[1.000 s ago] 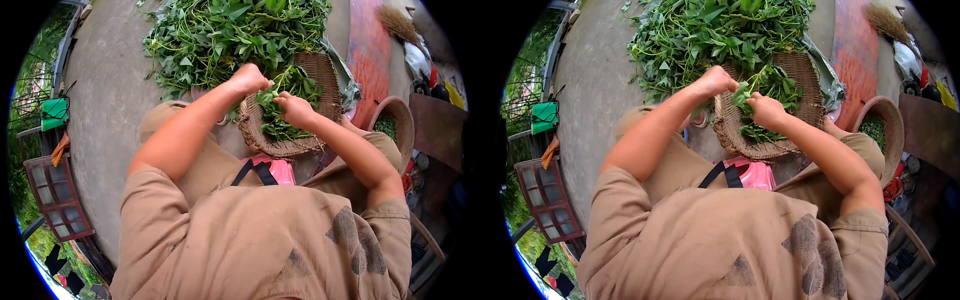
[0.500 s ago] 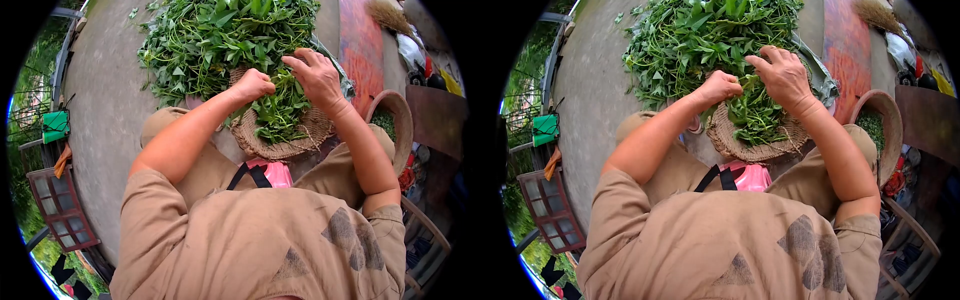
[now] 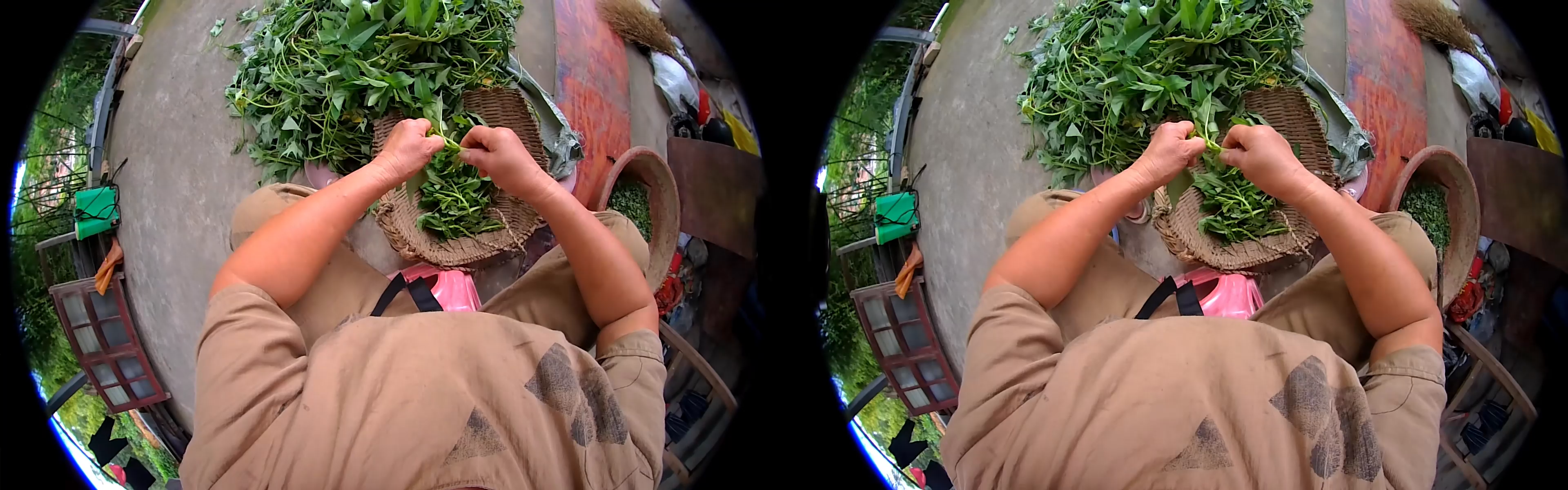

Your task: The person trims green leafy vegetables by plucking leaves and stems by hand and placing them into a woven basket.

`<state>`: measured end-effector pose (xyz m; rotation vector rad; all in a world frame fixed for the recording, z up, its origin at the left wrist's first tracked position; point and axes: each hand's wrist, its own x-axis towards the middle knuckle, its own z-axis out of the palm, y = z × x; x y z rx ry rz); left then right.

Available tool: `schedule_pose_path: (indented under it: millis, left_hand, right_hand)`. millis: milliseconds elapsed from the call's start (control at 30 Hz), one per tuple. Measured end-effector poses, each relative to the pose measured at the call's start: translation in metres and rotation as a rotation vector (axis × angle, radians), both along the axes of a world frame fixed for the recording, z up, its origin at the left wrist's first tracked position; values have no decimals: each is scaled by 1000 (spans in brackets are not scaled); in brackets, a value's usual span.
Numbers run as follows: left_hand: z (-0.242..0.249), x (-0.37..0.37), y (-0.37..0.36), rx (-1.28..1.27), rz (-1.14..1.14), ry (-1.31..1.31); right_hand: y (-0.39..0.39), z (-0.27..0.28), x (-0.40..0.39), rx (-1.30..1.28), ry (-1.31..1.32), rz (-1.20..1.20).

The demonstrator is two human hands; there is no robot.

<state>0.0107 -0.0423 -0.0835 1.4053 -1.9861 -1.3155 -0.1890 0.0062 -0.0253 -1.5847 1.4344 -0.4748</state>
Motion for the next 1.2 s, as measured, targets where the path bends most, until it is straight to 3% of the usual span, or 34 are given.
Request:
schedule_pose_path:
  millis: [100,200,300,367,533,667,767,933,1200]
  left_hand:
    - [4,-2,2,39,-26,33]
    - [19,-4,4,314,47,174]
    - [30,-9,4,314,191,257]
    - [24,-8,0,200,156,214]
    - [23,-6,2,-226,-75,99]
    - [27,0,0,-43,-213,-2]
    - [32,0,3,21,-289,185]
    - [41,2,6,394,-327,127]
    - [37,9,-3,353,-174,291]
  right_hand:
    - [-1,-2,-3,187,-225,-153]
    - [-2,-6,-6,228,-336,-229]
    - [-3,-5,-7,289,-401,-348]
    - [-7,-5,-10,376,-461,-433]
    - [-13,6,-19,555,-427,-296]
    - [-18,8,-24,514,-345,-149]
    - [-17,9,-26,476,-328,-58]
    - [-19,-1,-26,434,-282,-23]
    - [-16,13,-20,389,-396,-28]
